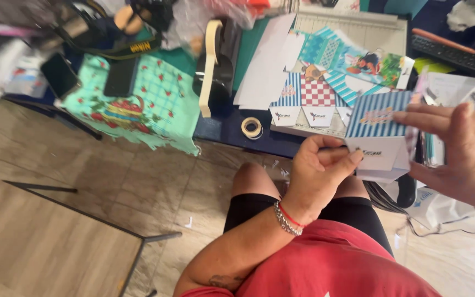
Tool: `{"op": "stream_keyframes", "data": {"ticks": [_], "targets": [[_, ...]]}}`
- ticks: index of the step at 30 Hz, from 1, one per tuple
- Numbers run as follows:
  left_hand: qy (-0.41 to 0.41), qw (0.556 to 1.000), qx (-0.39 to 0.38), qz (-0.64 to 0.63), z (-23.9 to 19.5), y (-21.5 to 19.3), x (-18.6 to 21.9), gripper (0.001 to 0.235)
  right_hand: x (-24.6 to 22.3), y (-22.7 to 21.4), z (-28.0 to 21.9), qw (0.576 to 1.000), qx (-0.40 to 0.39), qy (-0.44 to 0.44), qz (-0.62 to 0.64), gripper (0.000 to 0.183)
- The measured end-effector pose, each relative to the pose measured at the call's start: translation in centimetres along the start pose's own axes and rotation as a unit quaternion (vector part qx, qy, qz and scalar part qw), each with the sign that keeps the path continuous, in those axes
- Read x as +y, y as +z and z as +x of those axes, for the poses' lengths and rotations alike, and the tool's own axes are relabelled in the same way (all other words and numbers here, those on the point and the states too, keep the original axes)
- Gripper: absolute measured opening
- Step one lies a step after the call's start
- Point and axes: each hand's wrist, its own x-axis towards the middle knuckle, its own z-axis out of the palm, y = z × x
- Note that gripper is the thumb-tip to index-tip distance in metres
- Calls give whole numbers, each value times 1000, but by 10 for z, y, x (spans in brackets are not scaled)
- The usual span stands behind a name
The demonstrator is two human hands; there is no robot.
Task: Assembling small printed paper favor boxes by folding and applying tape
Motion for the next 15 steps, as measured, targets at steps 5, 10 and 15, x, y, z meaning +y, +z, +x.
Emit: {"op": "stream_keyframes", "data": {"ticks": [5, 10, 15], "targets": [[61, 998, -21, -5, -25, 2, -7, 31, -16, -12, 4, 994, 19, -84, 65, 134], [114, 993, -16, 40, -34, -1, -15, 30, -43, -20, -42, 979, 87, -33, 180, 151], [242, 963, -28, 117, -39, 6, -22, 28, -115, -21, -69, 875, 201, 280, 341, 10]]}}
